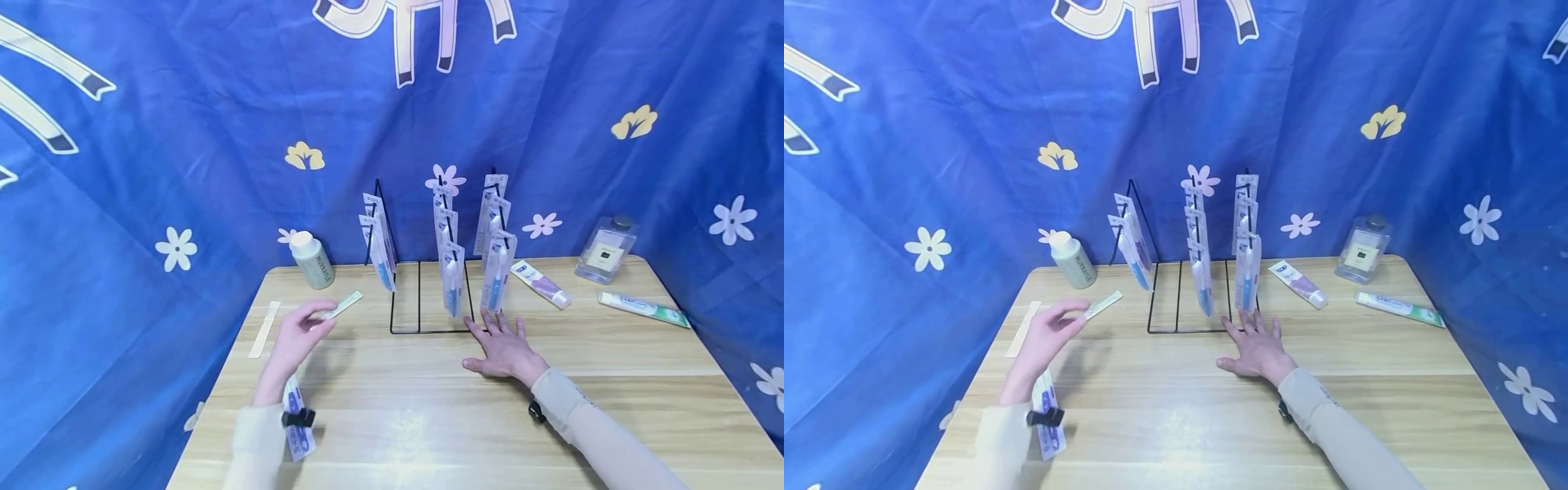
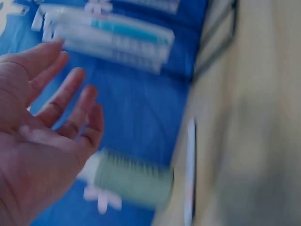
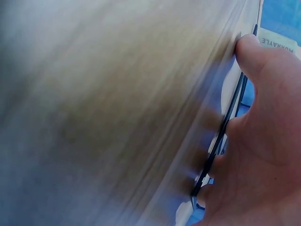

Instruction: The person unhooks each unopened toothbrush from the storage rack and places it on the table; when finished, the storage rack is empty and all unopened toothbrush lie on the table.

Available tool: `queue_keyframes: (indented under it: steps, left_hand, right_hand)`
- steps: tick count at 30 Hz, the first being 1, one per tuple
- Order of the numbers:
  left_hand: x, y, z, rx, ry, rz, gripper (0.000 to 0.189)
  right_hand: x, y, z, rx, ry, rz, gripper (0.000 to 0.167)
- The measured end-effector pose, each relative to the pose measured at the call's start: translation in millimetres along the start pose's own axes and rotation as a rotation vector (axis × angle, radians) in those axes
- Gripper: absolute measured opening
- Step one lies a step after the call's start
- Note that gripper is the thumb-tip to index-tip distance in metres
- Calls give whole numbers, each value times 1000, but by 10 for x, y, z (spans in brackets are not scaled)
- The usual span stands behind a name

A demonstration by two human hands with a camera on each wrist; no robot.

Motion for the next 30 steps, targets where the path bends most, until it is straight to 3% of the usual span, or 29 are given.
queue_keyframes:
  steps: [3,7,12,16,23,30]
  left_hand:
    - [360,-228,70,-116,-66,-35,36]
    - [778,-445,118,-215,-130,-22,33]
    - [1089,-605,138,-374,-157,2,18]
    - [1170,-683,169,-419,-160,0,13]
    - [1148,-749,254,-384,-146,72,31]
    - [977,-831,411,-370,-144,-9,28]
  right_hand:
    - [0,-22,9,2,-8,-5,92]
    - [18,-31,10,-3,-12,0,92]
    - [40,-24,11,-18,-18,-10,93]
    - [34,-12,8,-14,-19,-15,93]
    - [33,7,-7,-3,-20,-20,91]
    - [34,9,0,-8,-25,-25,92]
Point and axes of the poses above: each hand's wrist, its own x-axis towards the middle knuckle, its own y-axis out of the back of the hand, z = x × y, the point moved 2 cm from there along x, towards the middle knuckle, and after that the axes turned 1 degree about -x, right-handed, at the moved point
